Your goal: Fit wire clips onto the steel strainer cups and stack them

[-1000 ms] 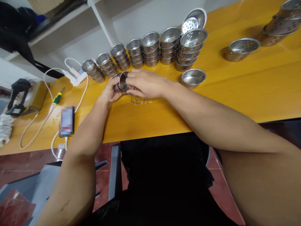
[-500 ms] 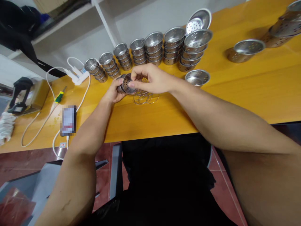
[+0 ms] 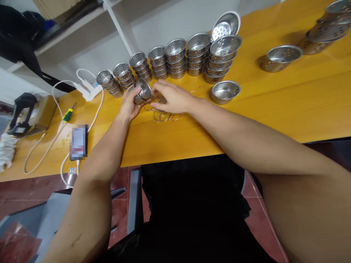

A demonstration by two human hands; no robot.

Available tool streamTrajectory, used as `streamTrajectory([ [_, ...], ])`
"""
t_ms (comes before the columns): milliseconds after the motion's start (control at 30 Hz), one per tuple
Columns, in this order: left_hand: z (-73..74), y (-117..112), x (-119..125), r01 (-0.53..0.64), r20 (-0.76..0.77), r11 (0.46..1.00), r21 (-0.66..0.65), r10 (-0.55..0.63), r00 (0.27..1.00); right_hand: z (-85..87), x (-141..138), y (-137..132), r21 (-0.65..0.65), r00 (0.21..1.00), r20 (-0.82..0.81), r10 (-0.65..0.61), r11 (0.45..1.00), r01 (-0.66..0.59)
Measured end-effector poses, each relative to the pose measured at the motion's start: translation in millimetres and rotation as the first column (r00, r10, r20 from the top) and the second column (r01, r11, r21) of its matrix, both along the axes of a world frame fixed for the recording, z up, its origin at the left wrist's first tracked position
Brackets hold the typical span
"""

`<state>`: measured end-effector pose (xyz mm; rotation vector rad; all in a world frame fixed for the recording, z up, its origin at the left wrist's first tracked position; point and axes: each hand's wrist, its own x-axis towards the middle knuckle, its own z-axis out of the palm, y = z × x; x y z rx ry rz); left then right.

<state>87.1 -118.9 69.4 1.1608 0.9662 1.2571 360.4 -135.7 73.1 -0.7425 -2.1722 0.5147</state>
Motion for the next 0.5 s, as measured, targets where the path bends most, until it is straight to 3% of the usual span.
streamTrajectory([
  [67, 1.2, -5.2, 4.4, 0.02, -0.015, 1.0, 0.012, -0.02, 1.0, -3.0, -3.9, -0.7, 0.017, 0.998, -0.058, -0.033, 0.999, 0.034],
  [200, 1.4, -12.3, 12.8, 0.061, -0.034, 0.997, 0.04, -0.06, 0.998, -1.1, -14.1, -9.4, 0.001, 0.996, -0.081, 0.04, 0.999, -0.04],
  [333, -0.9, -10.8, 13.5, 0.064, -0.007, 0.997, 0.038, -0.064, 0.998, 16.2, -15.5, -15.9, -0.084, 0.993, -0.108, -0.058, 0.995, 0.049],
  [433, -1.0, -6.9, 9.1, 0.068, 0.017, 0.997, 0.025, -0.068, 0.998, 44.3, 12.6, -5.5, -0.021, 0.965, -0.169, -0.201, 0.979, 0.201],
  [500, -0.4, -5.1, 6.6, 0.056, 0.018, 0.998, 0.024, -0.056, 0.998, 64.3, 54.0, 9.6, 0.1, 0.906, -0.298, -0.301, 0.934, 0.343],
])
